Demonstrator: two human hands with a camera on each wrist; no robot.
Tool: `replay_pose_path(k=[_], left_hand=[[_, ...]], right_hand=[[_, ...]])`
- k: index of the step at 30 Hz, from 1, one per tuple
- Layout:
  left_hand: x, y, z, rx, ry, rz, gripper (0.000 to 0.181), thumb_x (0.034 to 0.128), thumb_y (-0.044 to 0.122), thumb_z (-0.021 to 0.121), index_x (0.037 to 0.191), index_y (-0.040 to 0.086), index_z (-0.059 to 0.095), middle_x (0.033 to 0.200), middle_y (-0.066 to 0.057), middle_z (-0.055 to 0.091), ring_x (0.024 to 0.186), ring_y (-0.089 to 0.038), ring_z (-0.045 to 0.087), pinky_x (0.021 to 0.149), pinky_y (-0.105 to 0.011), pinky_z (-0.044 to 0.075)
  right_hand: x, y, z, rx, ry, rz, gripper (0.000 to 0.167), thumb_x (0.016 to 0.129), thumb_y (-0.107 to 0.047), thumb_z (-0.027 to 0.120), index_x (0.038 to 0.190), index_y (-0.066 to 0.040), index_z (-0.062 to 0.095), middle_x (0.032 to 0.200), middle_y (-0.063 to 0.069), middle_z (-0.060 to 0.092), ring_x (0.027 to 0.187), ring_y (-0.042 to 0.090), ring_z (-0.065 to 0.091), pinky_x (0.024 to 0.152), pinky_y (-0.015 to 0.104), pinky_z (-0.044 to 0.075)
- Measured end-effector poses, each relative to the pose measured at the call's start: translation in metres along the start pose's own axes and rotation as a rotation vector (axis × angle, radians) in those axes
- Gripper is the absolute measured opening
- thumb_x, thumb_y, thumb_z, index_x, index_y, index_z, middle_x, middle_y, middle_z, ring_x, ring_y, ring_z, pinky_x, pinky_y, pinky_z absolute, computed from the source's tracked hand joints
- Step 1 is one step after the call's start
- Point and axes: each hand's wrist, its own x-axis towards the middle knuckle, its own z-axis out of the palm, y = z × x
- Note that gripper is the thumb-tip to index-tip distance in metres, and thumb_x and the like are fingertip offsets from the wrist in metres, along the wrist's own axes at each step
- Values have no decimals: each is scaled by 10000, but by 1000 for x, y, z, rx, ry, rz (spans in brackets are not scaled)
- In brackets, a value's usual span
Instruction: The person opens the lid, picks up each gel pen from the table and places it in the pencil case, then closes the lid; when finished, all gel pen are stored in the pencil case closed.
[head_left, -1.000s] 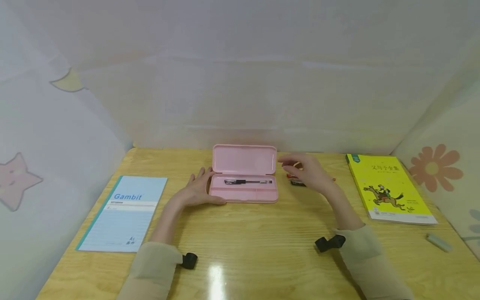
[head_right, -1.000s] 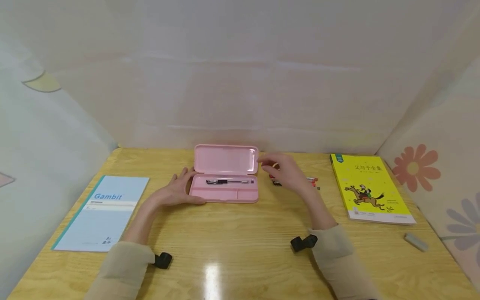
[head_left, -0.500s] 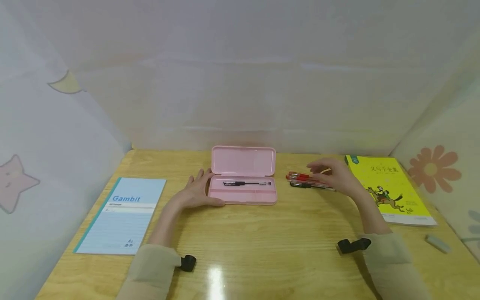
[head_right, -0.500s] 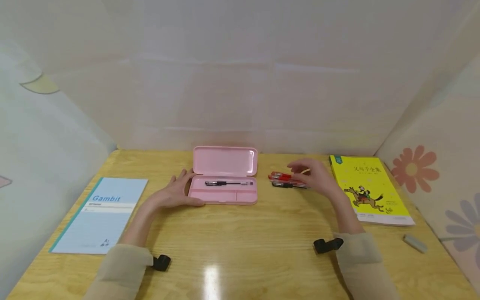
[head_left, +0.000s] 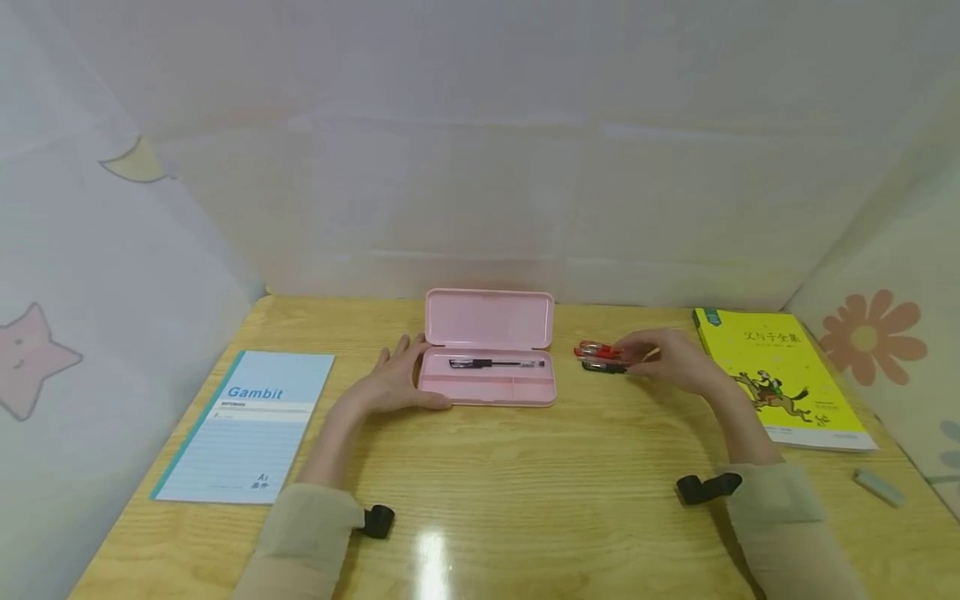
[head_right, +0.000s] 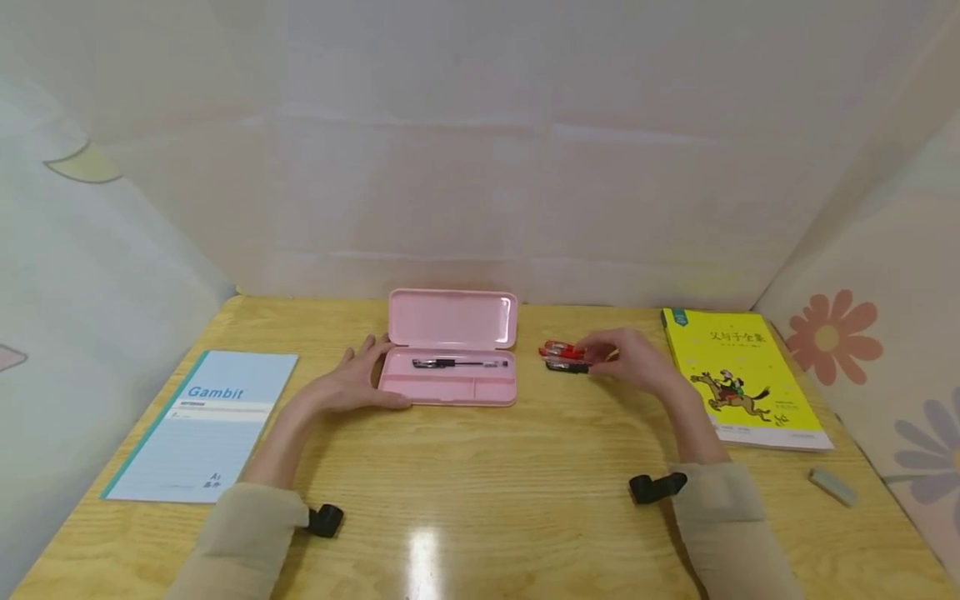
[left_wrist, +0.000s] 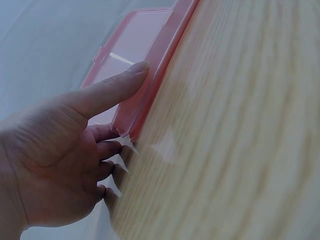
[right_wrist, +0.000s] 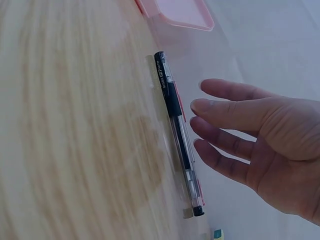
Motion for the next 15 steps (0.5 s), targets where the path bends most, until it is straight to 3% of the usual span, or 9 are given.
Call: replay_pose_path(k=[8, 15], left_hand=[[0, 0, 0, -4, 0, -1, 1070, 801, 571, 819, 1629, 195, 255, 1743, -196, -19, 1560, -572, -66, 1207, -792, 82], [1, -1, 0, -1, -12, -19, 1090, 807, 595, 802, 1643, 207, 219, 1731, -233, -45, 1540, -608, -66, 1193, -806, 95]], right_hand=[[1, -4, 3, -19, -47, 19, 322, 879, -2, 778, 1194, -64, 746, 1075, 105, 774, 983, 241, 712, 859, 385, 615], [-1, -7, 5, -23, -41, 24, 297, 863, 22, 782, 1142, -77, 763, 1050, 101, 775, 945, 234, 722, 839, 371, 620]])
